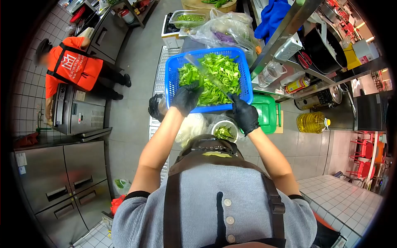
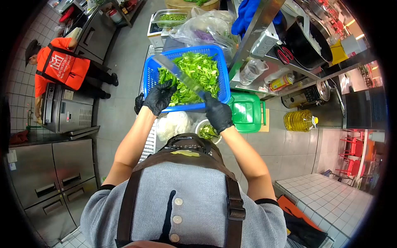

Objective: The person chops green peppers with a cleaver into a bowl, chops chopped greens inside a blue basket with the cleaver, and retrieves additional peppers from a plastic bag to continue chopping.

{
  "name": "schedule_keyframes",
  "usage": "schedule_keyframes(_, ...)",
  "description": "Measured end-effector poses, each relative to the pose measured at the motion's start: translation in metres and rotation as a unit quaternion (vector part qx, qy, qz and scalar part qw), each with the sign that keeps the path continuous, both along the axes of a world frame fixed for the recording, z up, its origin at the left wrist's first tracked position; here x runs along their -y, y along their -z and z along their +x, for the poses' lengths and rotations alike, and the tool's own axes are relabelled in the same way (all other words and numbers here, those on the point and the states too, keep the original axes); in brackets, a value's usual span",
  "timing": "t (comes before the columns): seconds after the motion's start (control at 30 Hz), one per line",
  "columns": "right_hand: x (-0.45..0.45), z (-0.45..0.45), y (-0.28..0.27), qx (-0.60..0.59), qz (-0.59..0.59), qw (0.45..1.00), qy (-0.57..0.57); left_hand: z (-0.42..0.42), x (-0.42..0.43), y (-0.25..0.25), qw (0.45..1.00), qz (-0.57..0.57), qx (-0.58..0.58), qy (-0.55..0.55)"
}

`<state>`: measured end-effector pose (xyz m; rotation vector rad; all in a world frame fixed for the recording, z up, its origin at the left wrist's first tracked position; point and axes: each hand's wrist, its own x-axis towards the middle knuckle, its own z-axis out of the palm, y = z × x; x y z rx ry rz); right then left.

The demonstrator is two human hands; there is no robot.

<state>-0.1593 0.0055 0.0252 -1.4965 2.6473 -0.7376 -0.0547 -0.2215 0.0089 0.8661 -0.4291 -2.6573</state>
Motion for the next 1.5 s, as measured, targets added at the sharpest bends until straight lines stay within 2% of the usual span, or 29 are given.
schedule_keyframes(0.1, 0.006, 0.014, -0.014, -0.085, -0.042, 0.995, -0.042, -0.003, -0.005, -0.004, 0.998, -0.015, -0.058, -0.028)
schedule_keyframes(0.2, 0.012, 0.014, -0.013, -0.084, -0.038, 0.994, -0.059, -0.003, -0.012, -0.009, 0.993, -0.034, -0.08, -0.082)
schedule_keyframes(0.3, 0.01, 0.007, -0.002, -0.066, -0.021, 0.996, -0.048, -0.002, 0.0, -0.002, 0.995, -0.046, -0.078, -0.044)
schedule_keyframes(0.4, 0.003, -0.008, 0.015, -0.012, 0.023, 1.0, -0.011, 0.006, -0.007, -0.045, 0.984, -0.168, -0.021, 0.049)
schedule_keyframes(0.43, 0.001, -0.013, 0.018, 0.011, 0.042, 0.999, 0.003, 0.006, -0.006, -0.046, 0.984, -0.17, -0.013, 0.053)
schedule_keyframes(0.53, -0.003, -0.014, 0.019, 0.031, 0.004, 0.999, 0.036, 0.004, 0.003, -0.037, 0.983, -0.173, 0.021, 0.053)
schedule_keyframes(0.6, -0.002, -0.004, 0.009, 0.018, -0.007, 0.998, 0.066, 0.001, 0.011, -0.027, 0.994, -0.098, 0.025, 0.041)
schedule_keyframes(0.63, 0.0, 0.002, 0.003, 0.01, -0.036, 0.998, 0.049, -0.001, 0.013, -0.025, 0.997, -0.059, 0.027, 0.036)
schedule_keyframes(0.73, 0.007, 0.017, -0.01, -0.011, -0.131, 0.991, -0.006, -0.004, 0.008, -0.02, 0.994, -0.105, 0.039, 0.013)
schedule_keyframes(0.8, 0.012, 0.026, -0.016, -0.066, -0.073, 0.995, -0.001, -0.007, 0.03, 0.049, 0.978, -0.191, -0.077, 0.016)
schedule_keyframes(0.9, 0.011, 0.024, -0.01, -0.093, -0.049, 0.994, -0.023, -0.008, 0.025, 0.059, 0.967, -0.23, -0.11, -0.006)
schedule_keyframes(0.97, 0.011, 0.019, -0.006, -0.095, -0.025, 0.995, -0.031, -0.004, 0.0, -0.009, 0.991, -0.107, -0.079, -0.031)
schedule_keyframes(1.07, 0.002, 0.006, 0.02, -0.047, 0.022, 0.999, -0.008, -0.002, 0.005, -0.013, 0.994, -0.106, 0.011, -0.024)
schedule_keyframes(1.17, -0.004, -0.012, 0.034, 0.003, 0.071, 0.997, 0.011, 0.004, 0.007, -0.017, 0.984, -0.174, 0.046, -0.008)
schedule_keyframes(1.2, -0.003, -0.013, 0.03, 0.029, 0.103, 0.993, 0.041, 0.004, 0.011, -0.007, 0.989, -0.144, 0.024, -0.021)
schedule_keyframes(1.3, 0.0, 0.004, 0.006, 0.045, 0.021, 0.996, 0.073, 0.004, 0.007, -0.018, 0.988, -0.15, -0.009, -0.044)
schedule_keyframes(1.4, 0.002, 0.013, 0.005, 0.035, -0.082, 0.996, 0.031, 0.001, 0.006, -0.023, 0.991, -0.119, 0.01, -0.054)
schedule_keyframes(1.5, 0.009, 0.024, -0.008, 0.014, -0.091, 0.996, 0.002, 0.0, 0.007, -0.011, 0.991, -0.119, 0.048, -0.049)
